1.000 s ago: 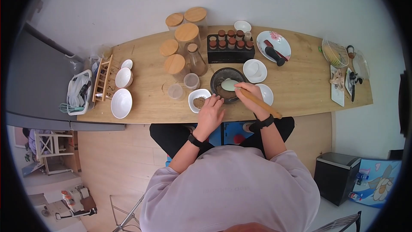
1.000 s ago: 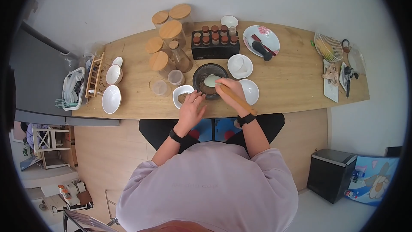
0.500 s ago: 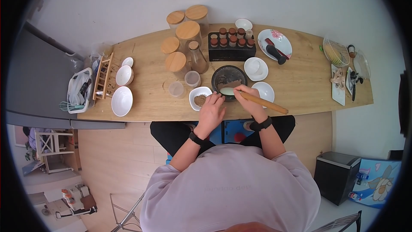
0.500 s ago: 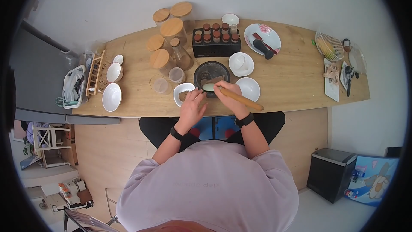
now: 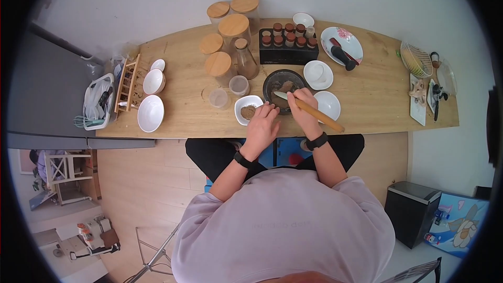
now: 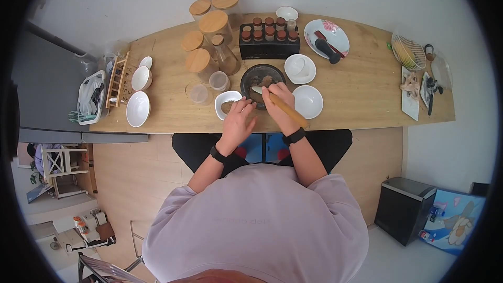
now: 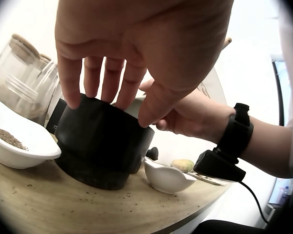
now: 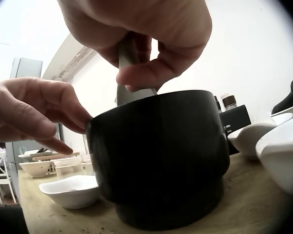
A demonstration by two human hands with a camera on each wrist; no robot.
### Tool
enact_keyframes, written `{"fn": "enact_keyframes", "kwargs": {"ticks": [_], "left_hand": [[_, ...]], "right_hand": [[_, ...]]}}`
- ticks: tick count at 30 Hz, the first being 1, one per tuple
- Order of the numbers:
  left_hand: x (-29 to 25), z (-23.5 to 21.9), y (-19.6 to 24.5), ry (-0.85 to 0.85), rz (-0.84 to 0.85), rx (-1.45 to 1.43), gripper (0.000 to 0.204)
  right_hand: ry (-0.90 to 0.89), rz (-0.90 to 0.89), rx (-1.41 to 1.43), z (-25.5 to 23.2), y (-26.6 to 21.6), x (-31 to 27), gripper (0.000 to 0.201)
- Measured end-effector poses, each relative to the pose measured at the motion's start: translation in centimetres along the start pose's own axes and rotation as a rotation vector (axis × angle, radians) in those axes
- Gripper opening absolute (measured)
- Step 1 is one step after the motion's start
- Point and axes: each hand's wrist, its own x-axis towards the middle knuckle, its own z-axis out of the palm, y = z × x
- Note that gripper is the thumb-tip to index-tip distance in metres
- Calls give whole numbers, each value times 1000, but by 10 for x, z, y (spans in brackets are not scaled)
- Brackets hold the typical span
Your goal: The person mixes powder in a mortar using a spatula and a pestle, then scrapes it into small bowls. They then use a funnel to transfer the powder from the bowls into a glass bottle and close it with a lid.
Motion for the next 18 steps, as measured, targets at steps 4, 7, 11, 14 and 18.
{"fn": "enact_keyframes", "kwargs": {"ticks": [4,7,11,14,18], "left_hand": [[-1,0,0,-3,-7,-10,40],[-1,1,1,-3,-13,-16,40],[0,0,2,5,-18,-15,39],[0,-1,1,10,-12,-12,39],[0,0,0,8,-11,-15,39]], "right_hand": [[35,58,143,1,-7,7,21],[-20,272,321,-6,-19,12,27],[-51,447,424,1,4,9,31],[0,475,409,-5,12,17,31],[85,215,220,-16,7,27,26]]}}
